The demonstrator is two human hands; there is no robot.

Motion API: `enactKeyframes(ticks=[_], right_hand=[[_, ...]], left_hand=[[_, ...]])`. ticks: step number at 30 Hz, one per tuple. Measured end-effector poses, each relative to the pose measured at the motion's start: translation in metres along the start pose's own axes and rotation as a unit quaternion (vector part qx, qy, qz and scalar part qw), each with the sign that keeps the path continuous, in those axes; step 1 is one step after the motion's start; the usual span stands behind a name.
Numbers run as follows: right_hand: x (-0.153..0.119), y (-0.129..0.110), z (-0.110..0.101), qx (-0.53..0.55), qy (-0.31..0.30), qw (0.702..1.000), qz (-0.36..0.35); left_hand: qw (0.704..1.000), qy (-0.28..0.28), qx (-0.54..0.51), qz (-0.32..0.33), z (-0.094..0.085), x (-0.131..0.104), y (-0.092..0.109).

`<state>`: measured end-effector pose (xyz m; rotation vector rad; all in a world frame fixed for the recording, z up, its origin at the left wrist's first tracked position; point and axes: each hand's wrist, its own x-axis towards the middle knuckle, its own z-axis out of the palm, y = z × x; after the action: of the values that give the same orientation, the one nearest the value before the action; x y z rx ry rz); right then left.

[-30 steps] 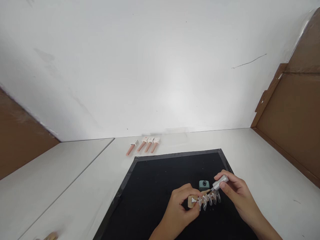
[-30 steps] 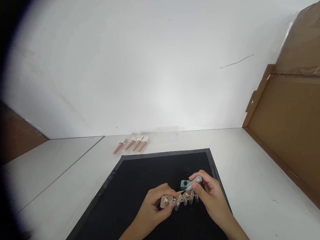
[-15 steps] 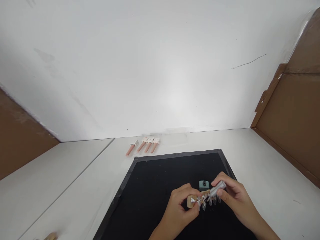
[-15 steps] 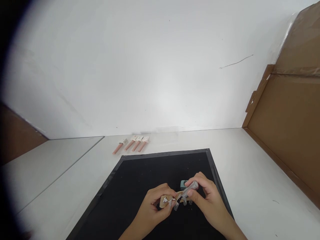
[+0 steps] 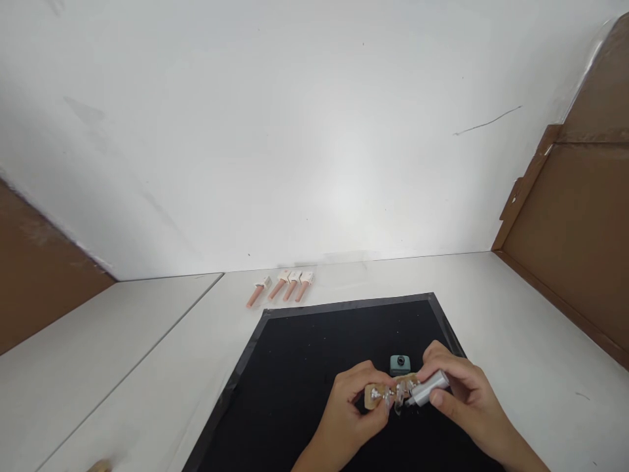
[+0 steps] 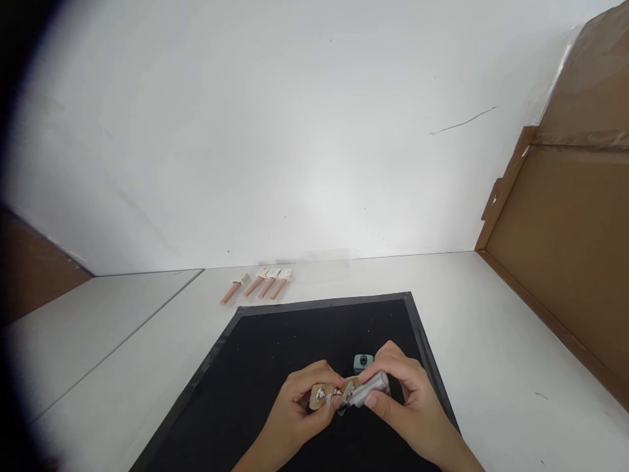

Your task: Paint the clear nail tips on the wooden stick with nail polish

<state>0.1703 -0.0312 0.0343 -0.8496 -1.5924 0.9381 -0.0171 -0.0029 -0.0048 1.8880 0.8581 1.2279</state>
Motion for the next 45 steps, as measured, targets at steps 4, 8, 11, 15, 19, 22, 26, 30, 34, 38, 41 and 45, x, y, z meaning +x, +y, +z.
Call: enactKeyframes(ticks=[4, 8, 11, 15, 19, 22, 26, 30, 34, 38, 41, 45], right_hand=[[0.001, 0.001, 0.001, -0.039, 0.014, 0.999, 0.004], [0.0, 0.005, -0.001, -0.056, 0.072, 0.995, 0.029], [0.001, 0.005, -0.003, -0.044, 0.106, 0.992, 0.044], [0.002, 0.003, -0.003, -0.01, 0.097, 0.995, 0.036], [0.002, 0.002, 0.001, -0.017, 0.046, 0.999, 0.005], [0.002, 0.003, 0.002, -0.051, 0.04, 0.998, -0.001], [0.002, 0.007, 0.0, -0.068, 0.105, 0.992, 0.024], [-0.001, 0.008, -0.005, -0.027, 0.148, 0.987, 0.059], [-0.002, 0.005, -0.009, 0.037, 0.121, 0.991, 0.047], [-0.001, 0.006, -0.012, 0.05, 0.087, 0.995, 0.009], [0.0, 0.007, -0.009, 0.043, 0.071, 0.996, -0.015], [-0.002, 0.008, -0.003, 0.019, 0.05, 0.998, -0.013]], left_hand=[[1.0, 0.003, -0.01, 0.004, 0.0, 0.0, 0.0], [1.0, -0.002, -0.01, 0.007, 0.0, 0.0, 0.001], [1.0, -0.002, -0.014, 0.013, -0.001, 0.0, 0.0], [1.0, -0.012, -0.003, 0.014, -0.001, 0.0, 0.0], [1.0, -0.019, 0.005, 0.013, -0.002, -0.001, 0.0], [1.0, -0.024, 0.004, 0.011, -0.001, -0.002, 0.0], [1.0, -0.02, -0.008, 0.001, 0.0, -0.003, -0.001], [0.998, 0.005, -0.055, -0.031, 0.0, -0.001, -0.001], [0.974, 0.014, -0.16, -0.162, -0.003, 0.004, 0.004], [0.904, -0.023, -0.289, -0.315, -0.007, 0.009, 0.014], [0.863, -0.025, -0.351, -0.361, -0.007, 0.012, 0.021], [0.82, -0.011, -0.406, -0.404, -0.003, 0.01, 0.02]])
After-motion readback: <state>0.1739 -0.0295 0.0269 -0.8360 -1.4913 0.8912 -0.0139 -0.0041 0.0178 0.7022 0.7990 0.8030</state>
